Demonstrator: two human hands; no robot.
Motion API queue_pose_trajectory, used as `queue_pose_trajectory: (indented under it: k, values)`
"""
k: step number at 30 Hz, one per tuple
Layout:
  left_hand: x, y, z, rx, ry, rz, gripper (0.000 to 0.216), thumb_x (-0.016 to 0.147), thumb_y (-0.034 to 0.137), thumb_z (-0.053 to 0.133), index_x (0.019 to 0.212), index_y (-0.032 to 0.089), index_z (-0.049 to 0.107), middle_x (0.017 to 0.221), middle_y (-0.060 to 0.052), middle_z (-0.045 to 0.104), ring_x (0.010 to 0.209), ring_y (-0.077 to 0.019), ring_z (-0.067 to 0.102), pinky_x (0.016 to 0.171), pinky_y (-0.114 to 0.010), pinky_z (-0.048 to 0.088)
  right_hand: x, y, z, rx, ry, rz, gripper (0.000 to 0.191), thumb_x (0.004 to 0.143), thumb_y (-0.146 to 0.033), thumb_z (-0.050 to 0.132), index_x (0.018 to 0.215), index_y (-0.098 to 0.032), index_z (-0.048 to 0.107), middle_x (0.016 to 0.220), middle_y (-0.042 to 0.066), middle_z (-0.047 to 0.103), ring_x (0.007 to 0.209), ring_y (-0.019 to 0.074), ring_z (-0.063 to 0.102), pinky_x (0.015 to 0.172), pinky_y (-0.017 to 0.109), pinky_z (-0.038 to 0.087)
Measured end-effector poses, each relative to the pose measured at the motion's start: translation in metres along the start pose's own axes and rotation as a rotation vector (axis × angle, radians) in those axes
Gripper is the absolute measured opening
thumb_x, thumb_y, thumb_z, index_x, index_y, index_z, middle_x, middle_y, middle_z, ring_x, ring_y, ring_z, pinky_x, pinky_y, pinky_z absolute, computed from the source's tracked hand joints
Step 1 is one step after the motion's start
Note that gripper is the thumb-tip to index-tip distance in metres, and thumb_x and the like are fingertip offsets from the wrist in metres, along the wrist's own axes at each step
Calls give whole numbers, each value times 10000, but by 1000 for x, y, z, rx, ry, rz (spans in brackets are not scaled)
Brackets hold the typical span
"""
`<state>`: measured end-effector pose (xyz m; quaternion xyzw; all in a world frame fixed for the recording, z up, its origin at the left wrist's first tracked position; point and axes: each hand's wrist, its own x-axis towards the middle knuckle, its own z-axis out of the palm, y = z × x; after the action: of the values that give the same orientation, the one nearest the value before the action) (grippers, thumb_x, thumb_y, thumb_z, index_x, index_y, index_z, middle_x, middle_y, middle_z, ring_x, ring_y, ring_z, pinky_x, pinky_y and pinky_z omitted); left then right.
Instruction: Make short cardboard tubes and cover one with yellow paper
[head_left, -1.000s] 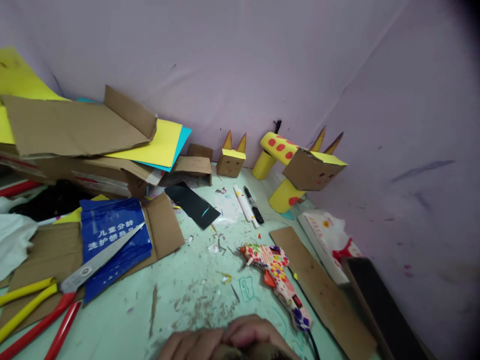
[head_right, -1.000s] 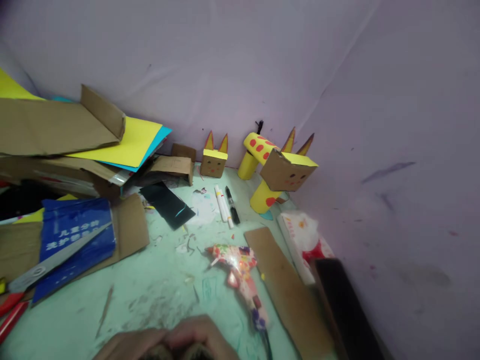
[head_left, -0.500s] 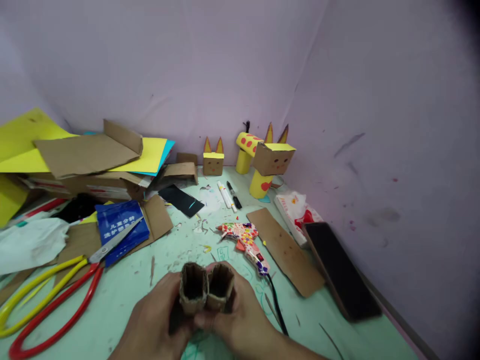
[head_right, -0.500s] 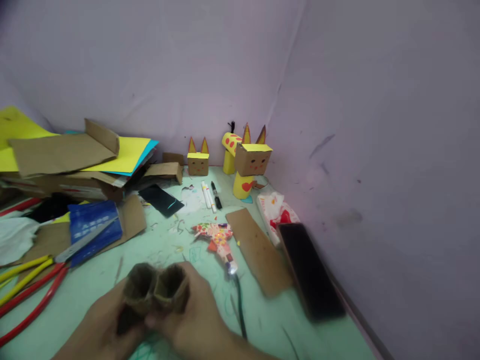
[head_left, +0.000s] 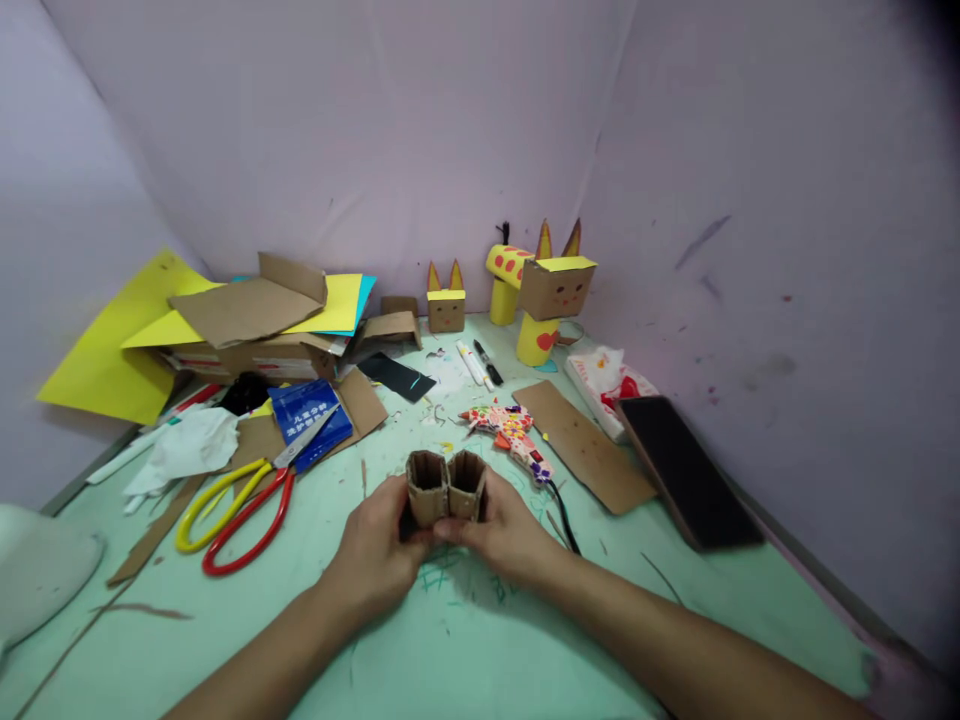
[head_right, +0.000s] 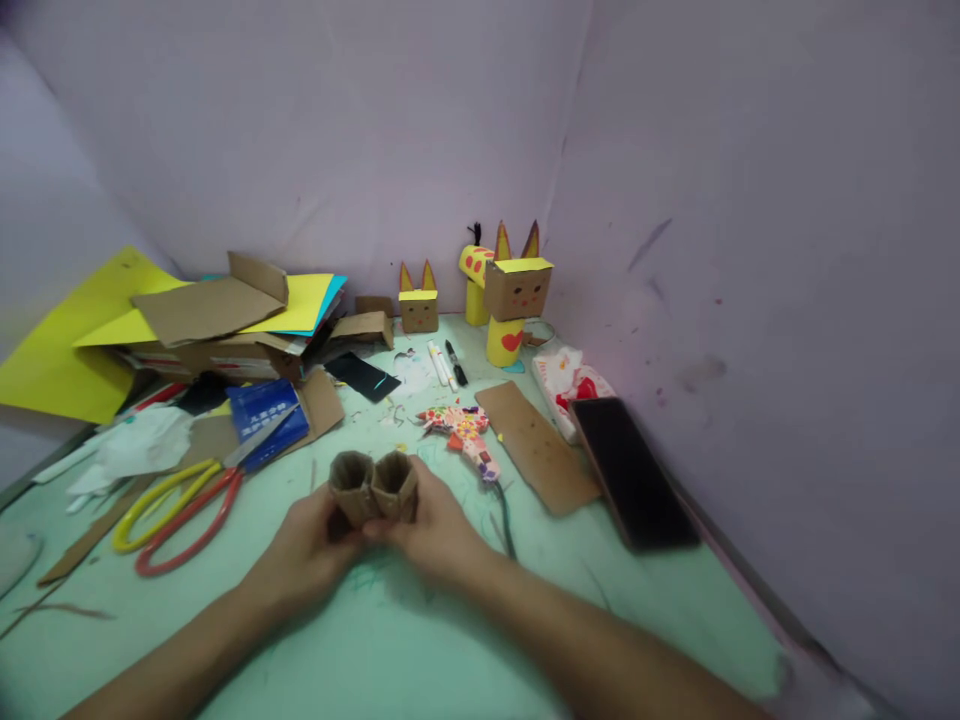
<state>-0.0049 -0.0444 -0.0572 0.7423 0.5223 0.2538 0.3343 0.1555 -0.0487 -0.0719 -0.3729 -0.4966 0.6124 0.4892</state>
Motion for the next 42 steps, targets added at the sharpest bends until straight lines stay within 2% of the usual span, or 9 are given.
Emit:
queue_pose_trajectory:
  k: [6,16,26,30,35,42]
  values:
    - [2,1,-2,5,22,-9,215,713,313,621,873,179,572,773,-23,646,695,-206,581,607,-293,447,2,-2,0,-26,-5,-47,445,585,-146,727,977,-204,525,951,14,617,949,227,574,881,369,428]
    - [0,2,-2,11,49,20,241,698,312,629,894,175,601,787,-37,695,703,-224,626,621,-306,474,4,1,-4,-80,-38,-107,441,603,-169,740,992,-189,535,992,23,636,979,226,583,905,380,425]
    - [2,4,-5,26,-29,52,253,739,342,597,911,160,567,821,-50,667,728,-227,602,647,-324,473,3,3,-1,-173,14,-123,481,615,-188,741,1034,-195,505,978,24,636,944,223,595,835,354,456]
    - [0,8,-5,-48,-64,106,316,751,350,596,996,153,570,958,-73,674,843,-242,618,738,-335,489,-4,-9,2,-287,43,-148,471,624,-181,745,1043,-213,531,941,-1,640,880,204,590,792,328,450]
    - [-1,14,-5,-164,-92,163,320,764,296,578,1046,146,578,1064,-70,673,909,-227,632,813,-317,497,-10,-23,6,-421,66,-155,433,616,-159,738,1005,-223,559,872,-20,629,807,187,569,732,304,434]
    - [0,14,-4,-188,-108,99,204,723,168,573,917,161,635,926,-34,702,885,-233,635,820,-325,498,-13,-23,9,-507,108,-142,371,611,-148,721,942,-211,564,808,-26,607,729,170,547,649,277,420]
